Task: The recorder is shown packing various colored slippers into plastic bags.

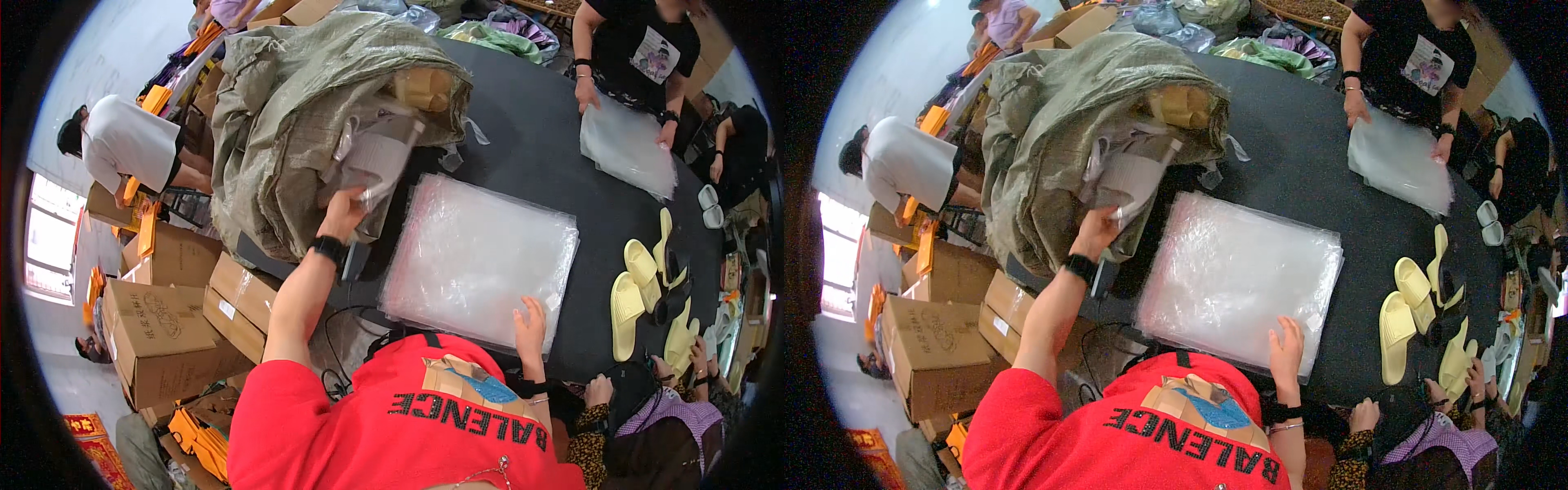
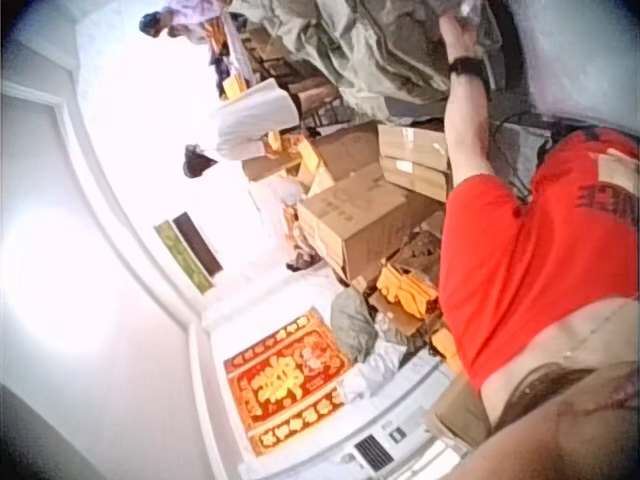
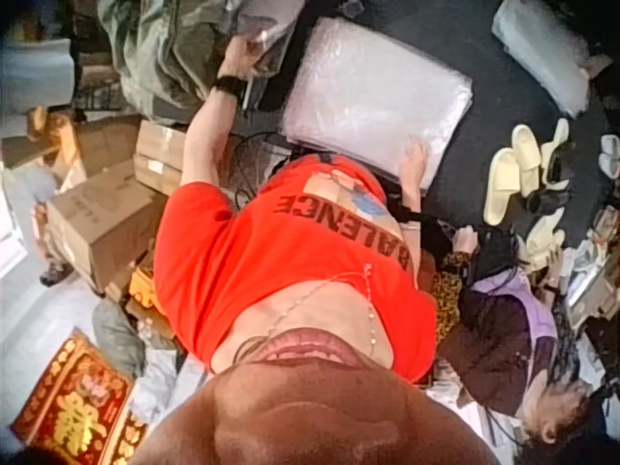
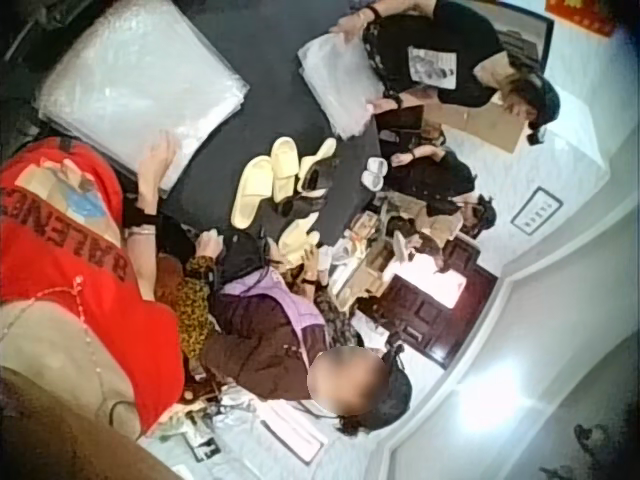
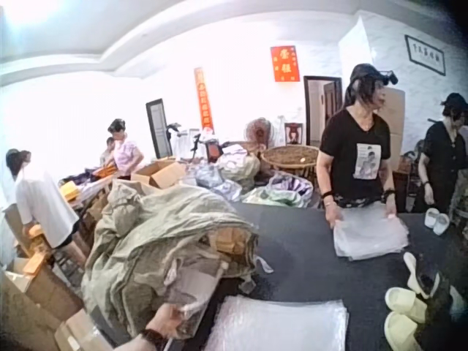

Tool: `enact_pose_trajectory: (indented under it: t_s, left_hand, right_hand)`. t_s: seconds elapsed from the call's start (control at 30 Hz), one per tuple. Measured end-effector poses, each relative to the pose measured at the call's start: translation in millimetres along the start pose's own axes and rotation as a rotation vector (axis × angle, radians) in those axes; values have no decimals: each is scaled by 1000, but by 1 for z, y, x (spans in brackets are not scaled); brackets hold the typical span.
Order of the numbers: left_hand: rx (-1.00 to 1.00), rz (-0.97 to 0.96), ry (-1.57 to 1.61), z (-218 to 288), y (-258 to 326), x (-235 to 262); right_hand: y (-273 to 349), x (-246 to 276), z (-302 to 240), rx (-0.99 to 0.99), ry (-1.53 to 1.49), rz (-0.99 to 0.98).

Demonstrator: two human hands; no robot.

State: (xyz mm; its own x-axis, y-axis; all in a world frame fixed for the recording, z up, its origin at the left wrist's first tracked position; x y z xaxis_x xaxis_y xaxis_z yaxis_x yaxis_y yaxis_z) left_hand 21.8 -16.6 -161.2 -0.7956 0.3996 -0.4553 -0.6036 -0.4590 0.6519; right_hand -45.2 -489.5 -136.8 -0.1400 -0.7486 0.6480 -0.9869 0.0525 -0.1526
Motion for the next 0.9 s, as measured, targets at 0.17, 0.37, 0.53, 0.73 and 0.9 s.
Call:
enact_pose_trajectory:
  t_s: [0.17, 0.37, 0.53, 0.73, 0.9]
  left_hand:
    - [143, -246, -218, -27, 60, 37]
    - [51, -404, -348, -26, 98, 38]
    - [-27, -411, -421, -27, 90, 42]
    - [11, -605, -743, -27, 135, 5]
    - [43, -798, -985, -36, 157, -27]
  right_hand:
    - [-5, -2, -18, 51, -13, -2]
    - [-22, -11, -32, 57, -141, -63]
    - [-21, -15, -34, -38, -178, -124]
    - [-6, -24, 6, -566, -815, -122]
    - [-15, 9, -3, -603, -1156, -100]
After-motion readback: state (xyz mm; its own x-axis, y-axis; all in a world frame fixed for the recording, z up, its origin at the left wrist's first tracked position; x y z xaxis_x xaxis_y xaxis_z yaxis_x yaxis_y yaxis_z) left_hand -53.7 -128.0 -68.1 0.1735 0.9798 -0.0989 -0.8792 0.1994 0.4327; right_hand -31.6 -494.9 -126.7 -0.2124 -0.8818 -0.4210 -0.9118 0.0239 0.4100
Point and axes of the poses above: each hand's wrist, its own y-axis away from the middle knuckle, its own x-axis out of the back of the hand, z = x × y, the point moved 6 cm from there along -y, towards the middle knuckle, and after that the axes turned 13 degrees about z, right-handed, at the moved point
